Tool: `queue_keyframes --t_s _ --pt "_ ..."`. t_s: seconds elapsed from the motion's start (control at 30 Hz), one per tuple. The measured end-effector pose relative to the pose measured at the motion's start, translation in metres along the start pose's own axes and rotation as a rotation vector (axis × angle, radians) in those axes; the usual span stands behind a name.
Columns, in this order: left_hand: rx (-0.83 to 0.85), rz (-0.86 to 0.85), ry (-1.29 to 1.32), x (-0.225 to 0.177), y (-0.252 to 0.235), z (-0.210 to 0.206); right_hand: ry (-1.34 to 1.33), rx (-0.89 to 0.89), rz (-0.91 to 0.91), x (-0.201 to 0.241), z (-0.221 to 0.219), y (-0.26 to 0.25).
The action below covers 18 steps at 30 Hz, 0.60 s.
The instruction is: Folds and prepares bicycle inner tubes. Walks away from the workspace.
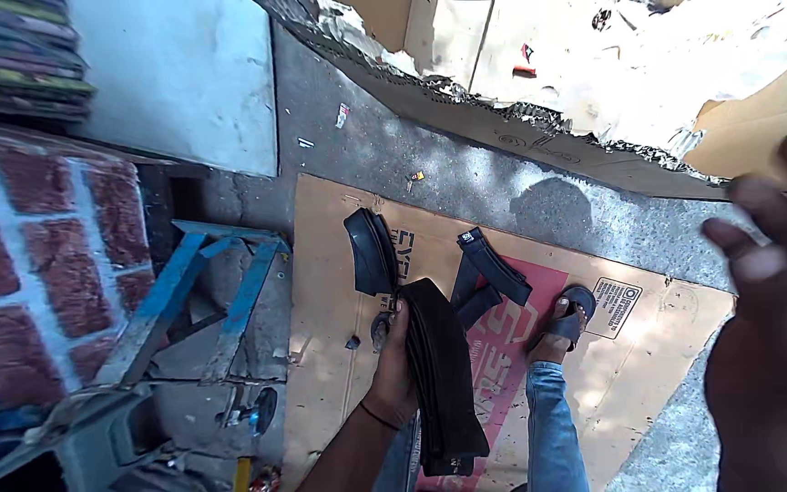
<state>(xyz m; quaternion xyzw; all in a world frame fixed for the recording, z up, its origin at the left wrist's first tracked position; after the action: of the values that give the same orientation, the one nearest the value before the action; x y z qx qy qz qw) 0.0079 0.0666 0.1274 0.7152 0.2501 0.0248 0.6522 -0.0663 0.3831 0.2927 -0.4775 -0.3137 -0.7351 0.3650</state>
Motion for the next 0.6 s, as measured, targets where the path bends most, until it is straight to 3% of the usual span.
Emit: queue_keyframes --t_s 0.17,0.27,0.47,0.6 --pt "-0.011 -0.05 -0.013 -0.013 -0.003 -0.005 0.192 0.483 -0.009 -0.067 -0.083 0.145" --pt "-0.009 -0.111 -0.2 -0.001 -0.003 -0.001 0.185 0.636 -0.065 -0.08 -0.114 0.21" --pt "-0.26 -0.12 -0.324 0.029 0.001 0.025 0.097 0.716 -0.253 -0.089 -0.113 0.246" --pt "-0.452 -0.151 -0.371 0.014 -0.002 0.034 0.077 0.84 -0.152 -0.067 -0.119 0.246"
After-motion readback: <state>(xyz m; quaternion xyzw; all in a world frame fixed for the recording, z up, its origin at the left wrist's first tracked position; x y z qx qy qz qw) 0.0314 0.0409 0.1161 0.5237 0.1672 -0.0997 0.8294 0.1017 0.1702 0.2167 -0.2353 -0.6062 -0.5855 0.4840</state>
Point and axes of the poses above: each hand's wrist, its own y-axis away from the middle knuckle, its own z-axis out of the back of the hand, x = y × z, the point moved 8 cm from there along -y, towards the middle knuckle, and after that the axes turned 6 degrees about -x, right-handed, at the moved point
